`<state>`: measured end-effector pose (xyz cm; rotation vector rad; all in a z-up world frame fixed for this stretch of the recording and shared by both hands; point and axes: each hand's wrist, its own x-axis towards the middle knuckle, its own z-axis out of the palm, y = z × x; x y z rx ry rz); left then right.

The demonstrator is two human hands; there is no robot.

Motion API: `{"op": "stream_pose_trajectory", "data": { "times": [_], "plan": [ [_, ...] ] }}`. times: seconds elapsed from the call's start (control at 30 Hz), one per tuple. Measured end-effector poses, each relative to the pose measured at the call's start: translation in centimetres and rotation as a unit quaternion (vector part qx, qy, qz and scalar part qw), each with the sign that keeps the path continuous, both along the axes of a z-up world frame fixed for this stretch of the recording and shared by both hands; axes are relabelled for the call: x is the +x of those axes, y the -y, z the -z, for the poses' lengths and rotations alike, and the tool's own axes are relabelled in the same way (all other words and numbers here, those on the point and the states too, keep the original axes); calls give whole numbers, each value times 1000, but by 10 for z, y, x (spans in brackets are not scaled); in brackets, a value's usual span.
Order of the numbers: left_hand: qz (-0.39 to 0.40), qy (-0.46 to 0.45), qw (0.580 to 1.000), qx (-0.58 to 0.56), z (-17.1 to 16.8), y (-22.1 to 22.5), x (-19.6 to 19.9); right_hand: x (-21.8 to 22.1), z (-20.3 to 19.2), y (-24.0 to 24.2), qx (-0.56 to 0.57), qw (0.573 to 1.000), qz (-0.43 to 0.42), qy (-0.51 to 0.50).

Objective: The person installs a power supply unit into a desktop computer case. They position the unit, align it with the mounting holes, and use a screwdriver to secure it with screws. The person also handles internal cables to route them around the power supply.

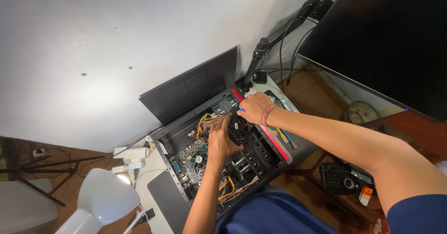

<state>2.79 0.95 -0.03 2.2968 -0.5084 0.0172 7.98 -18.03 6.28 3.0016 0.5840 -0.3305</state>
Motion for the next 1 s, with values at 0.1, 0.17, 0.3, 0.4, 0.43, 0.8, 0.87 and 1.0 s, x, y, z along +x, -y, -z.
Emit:
{"op": "stream_pose_trajectory", "data": {
  "times": [0.1,0.17,0.3,0.4,0.43,0.8,0.87,1.0],
  "plan": [
    [2,-10,1000,0,-1,0,-1,-2,13,-1,75,992,98,11],
    [7,2,1000,-14,-1,-1,-2,7,32,3,77,977,186,-63],
    [5,4,1000,-16,-6,0,-1,29,68,20,72,981,158,-82],
    [5,-3,1000,-7,-4,1,1,25,56,18,61,987,120,-87],
    [7,-3,1000,-3,-4,2,2,23,53,18,81,990,102,-56],
    [5,0,1000,0,-3,3,9,3,32,20,3,968,-202,147],
    [8,-6,1000,8,-5,3,10,3,25,20,-77,937,-273,202],
    [15,-14,1000,9,-4,3,11,13,20,30,-61,916,-325,227]
  ]
}}
